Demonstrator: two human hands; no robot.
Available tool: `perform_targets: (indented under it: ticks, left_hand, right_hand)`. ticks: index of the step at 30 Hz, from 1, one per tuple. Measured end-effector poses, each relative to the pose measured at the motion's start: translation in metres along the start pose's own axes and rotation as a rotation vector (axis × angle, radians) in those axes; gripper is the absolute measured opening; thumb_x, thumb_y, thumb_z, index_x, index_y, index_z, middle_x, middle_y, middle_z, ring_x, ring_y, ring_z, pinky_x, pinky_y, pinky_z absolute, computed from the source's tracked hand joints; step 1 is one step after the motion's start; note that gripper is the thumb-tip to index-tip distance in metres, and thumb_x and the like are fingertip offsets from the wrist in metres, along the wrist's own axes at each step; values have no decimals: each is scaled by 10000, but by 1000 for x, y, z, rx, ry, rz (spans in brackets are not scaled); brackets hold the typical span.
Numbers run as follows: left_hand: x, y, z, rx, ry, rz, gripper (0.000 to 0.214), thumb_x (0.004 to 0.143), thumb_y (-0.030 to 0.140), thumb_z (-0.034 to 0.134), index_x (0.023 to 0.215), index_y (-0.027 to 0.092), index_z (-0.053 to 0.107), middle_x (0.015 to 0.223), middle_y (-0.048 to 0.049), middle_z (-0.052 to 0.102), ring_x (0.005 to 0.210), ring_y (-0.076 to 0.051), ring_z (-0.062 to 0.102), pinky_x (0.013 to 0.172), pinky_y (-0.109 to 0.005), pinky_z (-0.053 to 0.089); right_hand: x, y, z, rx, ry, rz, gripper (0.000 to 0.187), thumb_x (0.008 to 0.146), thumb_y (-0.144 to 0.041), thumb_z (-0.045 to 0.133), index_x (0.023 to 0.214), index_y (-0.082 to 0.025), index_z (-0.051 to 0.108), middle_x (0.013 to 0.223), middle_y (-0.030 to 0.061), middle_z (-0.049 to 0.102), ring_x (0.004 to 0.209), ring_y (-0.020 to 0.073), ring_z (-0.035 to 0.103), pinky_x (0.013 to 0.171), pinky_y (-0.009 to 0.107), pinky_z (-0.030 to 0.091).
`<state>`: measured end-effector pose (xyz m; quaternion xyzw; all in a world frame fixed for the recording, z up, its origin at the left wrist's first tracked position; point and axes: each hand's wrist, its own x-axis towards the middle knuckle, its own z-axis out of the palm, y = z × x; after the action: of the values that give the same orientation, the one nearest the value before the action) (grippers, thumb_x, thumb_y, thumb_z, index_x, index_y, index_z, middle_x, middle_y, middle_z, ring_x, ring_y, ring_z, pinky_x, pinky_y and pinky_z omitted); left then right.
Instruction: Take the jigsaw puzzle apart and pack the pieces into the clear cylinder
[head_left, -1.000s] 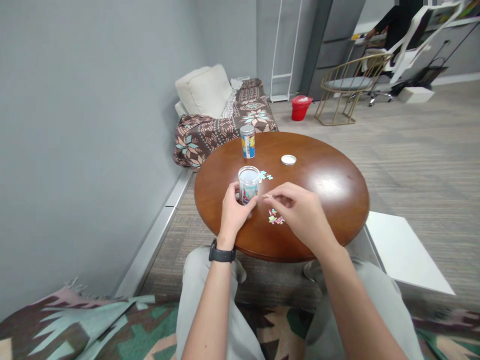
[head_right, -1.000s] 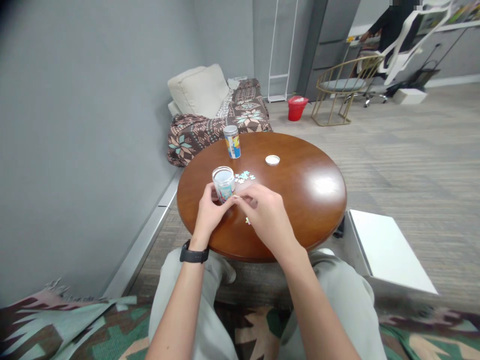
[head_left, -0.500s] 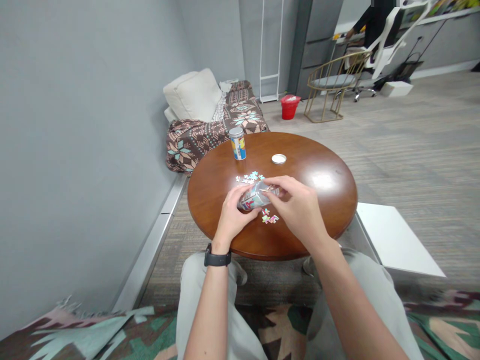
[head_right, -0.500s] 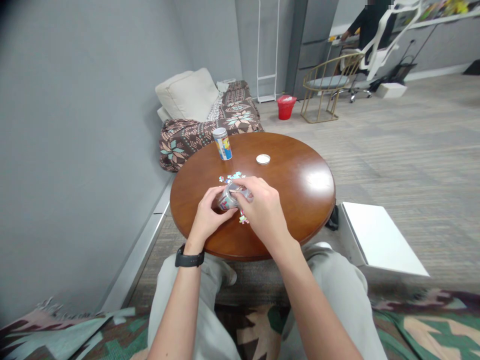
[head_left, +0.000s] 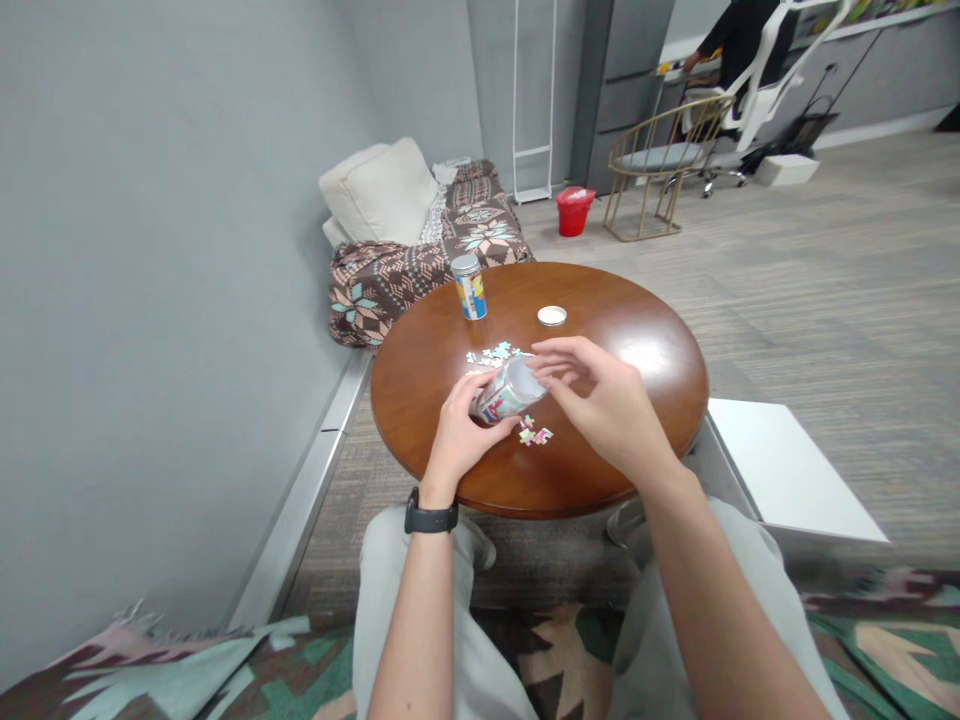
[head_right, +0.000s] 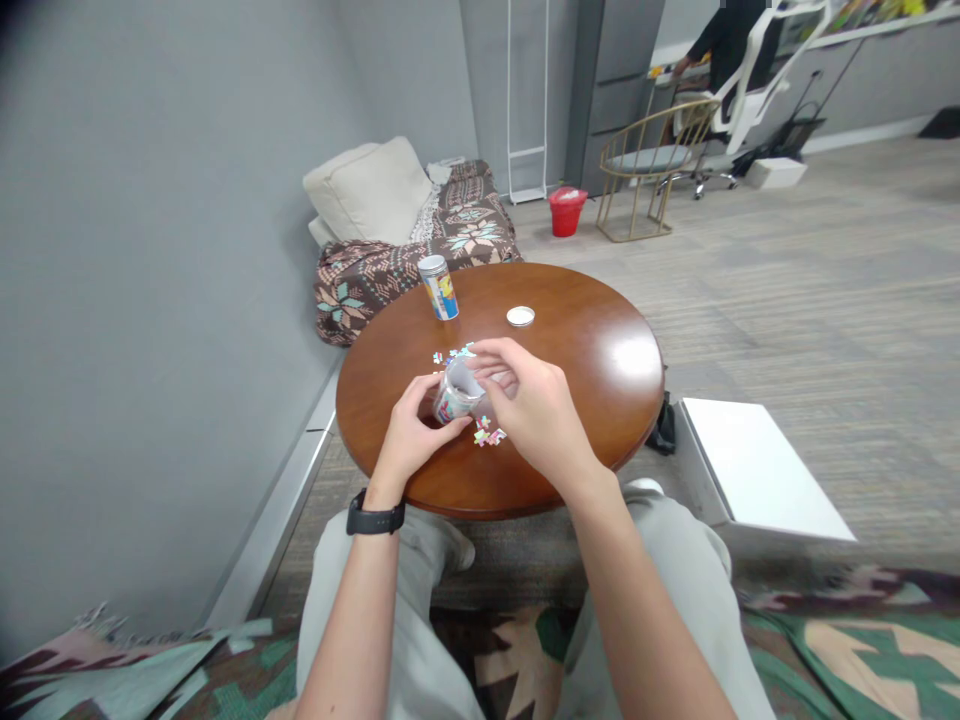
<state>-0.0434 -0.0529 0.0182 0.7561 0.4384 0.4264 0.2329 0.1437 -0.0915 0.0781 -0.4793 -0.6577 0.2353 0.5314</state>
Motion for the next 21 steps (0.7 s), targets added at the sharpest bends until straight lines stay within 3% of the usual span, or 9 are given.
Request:
perform_targets:
  ticks: [5, 11, 13, 21]
  left_hand:
    - [0, 2, 1, -41, 29, -117, 505, 694, 339, 796, 1143, 210, 605, 1108, -63, 688, 1003, -216, 659, 917, -350, 518]
    - [1, -1, 2, -123, 132, -224, 411, 727, 393, 763, 1041, 192, 590, 1025, -54, 716, 923, -197, 681, 876, -330, 534]
    - [1, -1, 2, -118, 138, -228, 409, 725, 389, 763, 1039, 192, 589, 1028, -54, 716, 928, -196, 681, 880, -330, 535]
    - [1, -2, 3, -150, 105, -248, 422, 712, 368, 773, 1046, 189, 585, 1013, -59, 721, 882, -189, 690, 850, -329, 547]
  right_hand:
    - [0, 8, -10, -125, 25, 27, 255, 863, -168, 553, 1095, -190, 658, 1030, 74, 703, 882, 180, 678, 820, 331, 553]
    - [-15, 29, -7, -420, -416, 191, 339, 743, -221, 771, 1071, -184, 695, 994, 77, 670, 878, 209, 654, 817, 321, 515]
    - [-17, 32, 1, -479, -494, 179, 355, 710, -202, 803, 1050, -176, 703, 1006, 82, 655, 922, 225, 644, 847, 325, 499]
    - [-12, 44, 22, -497, -468, 149, 107, 773, -127, 727, 862, -181, 700, 952, 58, 619, 909, 194, 619, 888, 311, 470]
